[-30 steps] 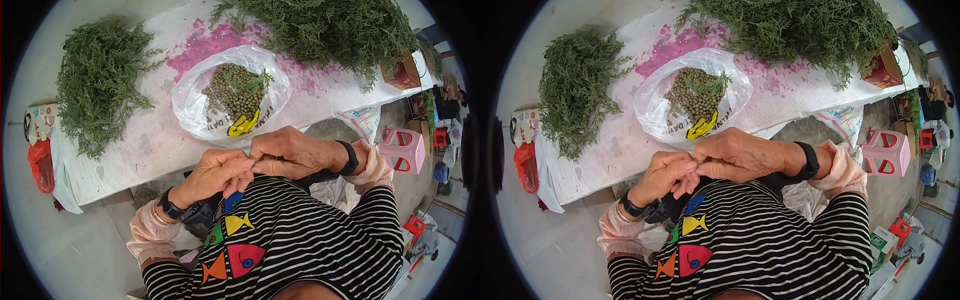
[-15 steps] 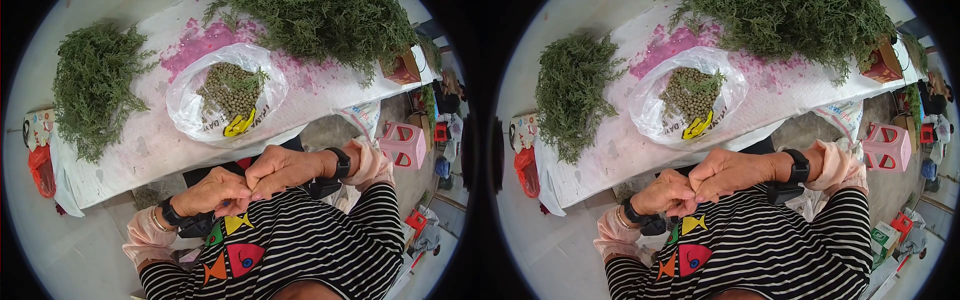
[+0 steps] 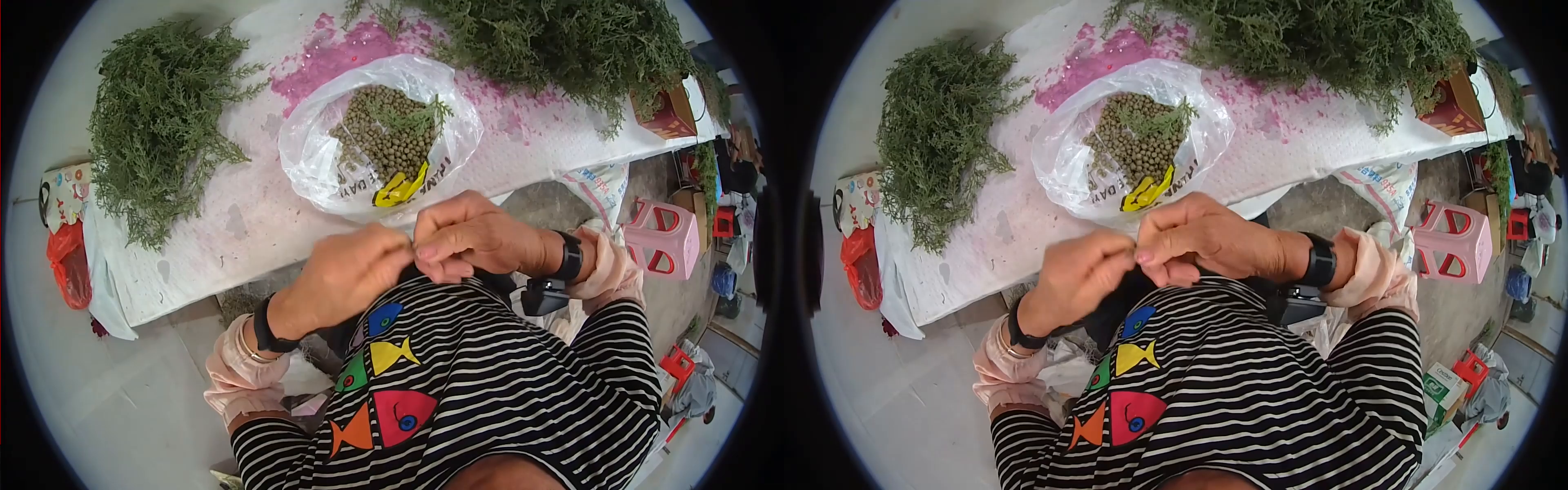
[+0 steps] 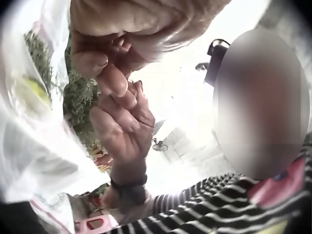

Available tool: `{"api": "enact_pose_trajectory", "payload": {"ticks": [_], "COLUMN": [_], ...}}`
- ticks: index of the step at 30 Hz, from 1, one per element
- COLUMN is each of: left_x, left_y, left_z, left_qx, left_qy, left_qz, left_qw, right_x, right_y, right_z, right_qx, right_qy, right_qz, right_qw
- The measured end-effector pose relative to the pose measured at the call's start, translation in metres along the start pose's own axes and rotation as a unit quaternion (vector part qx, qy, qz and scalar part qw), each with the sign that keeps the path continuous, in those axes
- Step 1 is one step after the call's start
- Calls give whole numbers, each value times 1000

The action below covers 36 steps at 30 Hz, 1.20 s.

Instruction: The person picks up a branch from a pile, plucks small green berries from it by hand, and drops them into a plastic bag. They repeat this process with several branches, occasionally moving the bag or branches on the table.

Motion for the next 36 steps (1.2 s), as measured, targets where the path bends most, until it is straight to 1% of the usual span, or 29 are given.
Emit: {"api": "enact_pose_trajectory", "payload": {"ticks": [1,2,3,4,6,7,10,15,16,17,18,19,20,21,23,24,25,27,28,31,32,33,35,36], "left_x": [20,41,41,48,60,62,71,80,86,92,101,107,111,119,117,114,121,117,115,116,117,116,108,99], "left_y": [-9,-14,-14,-12,-5,-5,-7,-14,-32,-50,-60,-73,-81,-85,-90,-89,-91,-86,-81,-80,-79,-78,-84,-88], "left_z": [2,7,4,3,3,1,1,-3,-2,-1,-5,-12,-21,-27,-45,-53,-57,-69,-72,-76,-76,-75,-71,-69], "left_qx": [-56,-110,-113,-130,-163,-164,-203,-196,-219,-239,-239,-233,-226,-227,-202,-187,-186,-145,-124,-110,-104,-102,-134,-150], "left_qy": [-84,-165,-159,-169,-188,-185,-174,-193,-215,-236,-235,-214,-193,-193,-132,-100,-100,-58,-36,-46,-53,-53,-53,-53], "left_qz": [99,196,191,247,357,356,413,394,297,196,193,122,51,49,-77,-139,-139,-281,-349,-343,-339,-340,-300,-280], "left_qw": [990,960,962,945,900,901,871,877,904,921,922,941,953,953,967,967,968,947,928,932,933,933,943,947], "right_x": [18,36,54,55,64,69,66,65,68,78,86,91,92,94,95,95,95,94,94,90,90,93,101,104], "right_y": [-6,-9,-9,-10,-13,-13,-24,-46,-50,-48,-44,-35,-35,-30,-21,-22,-26,-35,-36,-31,-31,-33,-37,-36], "right_z": [1,4,12,10,15,19,17,11,8,8,7,6,4,4,5,6,6,7,10,10,11,13,17,17], "right_qx": [-51,-101,-148,-146,-174,-189,-204,-241,-239,-265,-288,-306,-304,-299,-288,-288,-288,-289,-290,-253,-254,-265,-287,-287], "right_qy": [-80,-160,-238,-241,-299,-326,-309,-271,-274,-290,-302,-308,-311,-327,-357,-358,-345,-318,-318,-319,-320,-326,-337,-339], "right_qz": [85,168,248,253,308,333,344,344,345,451,550,641,641,655,680,679,674,663,663,692,690,675,644,643], "right_qw": [992,968,927,926,886,864,863,866,865,801,724,633,633,613,572,573,586,613,613,596,597,607,624,624]}}
Point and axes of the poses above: each hand's wrist, its own z-axis away from the middle knuckle, its own y-axis out of the palm, x = y × z, the point moved 10 cm from there along -z, towards the middle knuckle, and after that the axes turned 5 degrees about x, right-handed, at the moved point
